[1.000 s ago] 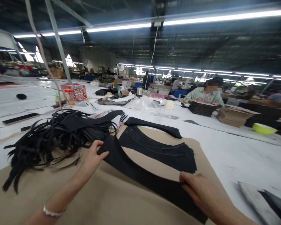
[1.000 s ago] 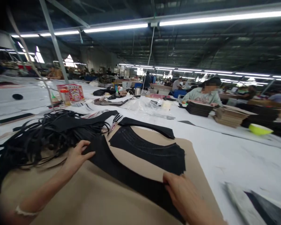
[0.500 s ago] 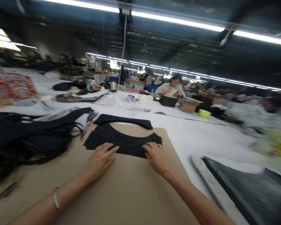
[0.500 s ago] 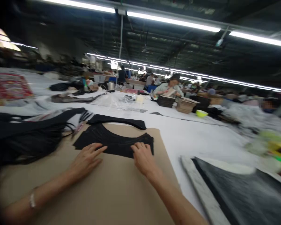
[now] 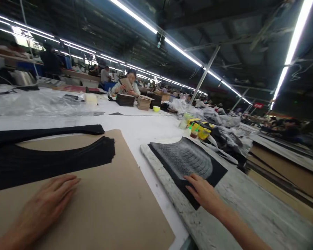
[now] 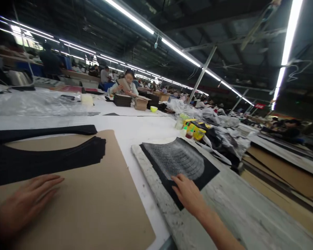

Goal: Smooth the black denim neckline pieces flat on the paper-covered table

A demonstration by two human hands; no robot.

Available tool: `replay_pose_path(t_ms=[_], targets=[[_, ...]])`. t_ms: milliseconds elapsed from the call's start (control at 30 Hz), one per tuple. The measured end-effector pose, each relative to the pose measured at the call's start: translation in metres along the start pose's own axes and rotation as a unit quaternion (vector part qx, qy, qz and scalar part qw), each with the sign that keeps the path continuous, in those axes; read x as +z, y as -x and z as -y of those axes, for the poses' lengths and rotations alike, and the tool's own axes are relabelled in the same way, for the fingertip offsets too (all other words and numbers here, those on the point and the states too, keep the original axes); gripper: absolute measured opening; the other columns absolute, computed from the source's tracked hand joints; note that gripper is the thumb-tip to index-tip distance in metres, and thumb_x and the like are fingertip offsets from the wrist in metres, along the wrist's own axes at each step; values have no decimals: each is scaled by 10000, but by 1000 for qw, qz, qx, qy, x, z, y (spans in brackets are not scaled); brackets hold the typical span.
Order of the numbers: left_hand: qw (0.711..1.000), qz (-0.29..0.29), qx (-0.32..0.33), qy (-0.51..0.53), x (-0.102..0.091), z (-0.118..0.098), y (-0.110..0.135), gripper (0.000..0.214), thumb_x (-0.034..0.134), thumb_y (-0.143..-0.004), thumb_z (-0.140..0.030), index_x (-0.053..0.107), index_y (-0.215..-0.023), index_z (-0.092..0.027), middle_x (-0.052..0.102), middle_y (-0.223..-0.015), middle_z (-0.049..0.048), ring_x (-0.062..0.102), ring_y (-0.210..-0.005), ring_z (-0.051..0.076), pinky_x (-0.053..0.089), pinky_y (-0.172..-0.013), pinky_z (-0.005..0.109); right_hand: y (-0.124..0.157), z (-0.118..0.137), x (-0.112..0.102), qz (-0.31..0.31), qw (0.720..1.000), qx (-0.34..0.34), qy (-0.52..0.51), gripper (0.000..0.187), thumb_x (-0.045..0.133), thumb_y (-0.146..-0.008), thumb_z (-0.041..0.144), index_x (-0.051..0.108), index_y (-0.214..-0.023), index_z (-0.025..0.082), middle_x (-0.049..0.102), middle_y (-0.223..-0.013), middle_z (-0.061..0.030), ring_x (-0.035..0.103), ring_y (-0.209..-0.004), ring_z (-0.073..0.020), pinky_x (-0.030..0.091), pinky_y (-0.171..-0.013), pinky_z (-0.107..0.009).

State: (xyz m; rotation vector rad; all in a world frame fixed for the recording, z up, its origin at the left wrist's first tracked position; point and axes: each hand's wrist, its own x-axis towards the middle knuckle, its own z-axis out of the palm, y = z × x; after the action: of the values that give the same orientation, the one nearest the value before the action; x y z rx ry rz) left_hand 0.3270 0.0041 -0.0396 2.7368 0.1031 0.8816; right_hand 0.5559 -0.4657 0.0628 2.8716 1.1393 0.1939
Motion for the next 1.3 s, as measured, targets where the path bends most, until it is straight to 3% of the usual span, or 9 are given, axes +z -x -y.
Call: replay_pose_path(t_ms=[67,233,300,400,600,800,1000,1167,1300], targets=[[996,51,68,34,16,-57,-29,326,463,-892,-331,543,-1208,-320,615,-1199,5,552,-1118,241,461,-982,406,15,-20,7,9,1000,10,20,348,428,-922,235,524,-1256,228,590,-1022,-83,592,-904,-214,456,-760,-354],[971,148,131,131,60,-196,-99,485,377,-866,-93,478,-1317,-240,588,-1274,39,446,-1258,196,403,-1055,370,21,-25,18,13,998,-3,57,334,462,-919,223,530,-1244,254,598,-1004,-61,586,-901,-218,435,-745,-354],[958,186,138,168,79,-235,-122,486,403,-861,-91,468,-1325,-221,590,-1271,48,440,-1258,188,398,-1057,350,16,-23,18,7,998,-9,68,286,457,-914,188,571,-1172,237,602,-975,-59,589,-878,-213,426,-726,-340],[945,217,154,191,109,-270,-147,504,411,-842,-62,470,-1321,-204,586,-1267,58,435,-1257,190,382,-1055,340,10,-25,19,-1,997,-20,78,258,423,-892,91,610,-1022,213,611,-931,-51,594,-837,-199,414,-695,-316],[948,223,142,177,146,-289,-158,443,378,-862,-68,513,-1263,-197,635,-1147,73,487,-1161,214,406,-980,359,2,-36,30,-20,996,-42,81,243,424,-839,11,584,-871,190,612,-885,-50,591,-789,-174,390,-616,-270],[956,208,123,166,148,-295,-154,400,400,-900,-118,475,-1282,-212,653,-1142,31,473,-1112,217,367,-970,382,-1,-47,38,-53,996,-42,59,204,402,-890,72,564,-849,190,597,-848,-29,599,-711,-155,357,-527,-261],[962,191,119,157,151,-303,-153,329,413,-933,-184,506,-1245,-227,671,-1062,40,480,-1060,235,362,-924,402,13,-76,35,-106,994,35,21,252,288,-974,192,538,-1001,180,593,-955,-43,607,-672,-128,415,-555,-253],[964,180,91,175,156,-305,-153,404,353,-915,-99,460,-1291,-197,679,-1100,36,464,-1083,232,347,-942,407,21,-66,28,-78,995,-69,-14,275,420,-951,257,473,-1220,233,587,-1046,-38,603,-840,-157,467,-726,-284],[963,185,89,173,158,-302,-153,469,351,-868,-37,445,-1298,-197,683,-1120,12,463,-1090,222,340,-956,395,12,-45,30,-56,993,-98,30,151,507,-896,210,571,-1033,217,594,-937,-35,578,-826,-203,449,-703,-332]])
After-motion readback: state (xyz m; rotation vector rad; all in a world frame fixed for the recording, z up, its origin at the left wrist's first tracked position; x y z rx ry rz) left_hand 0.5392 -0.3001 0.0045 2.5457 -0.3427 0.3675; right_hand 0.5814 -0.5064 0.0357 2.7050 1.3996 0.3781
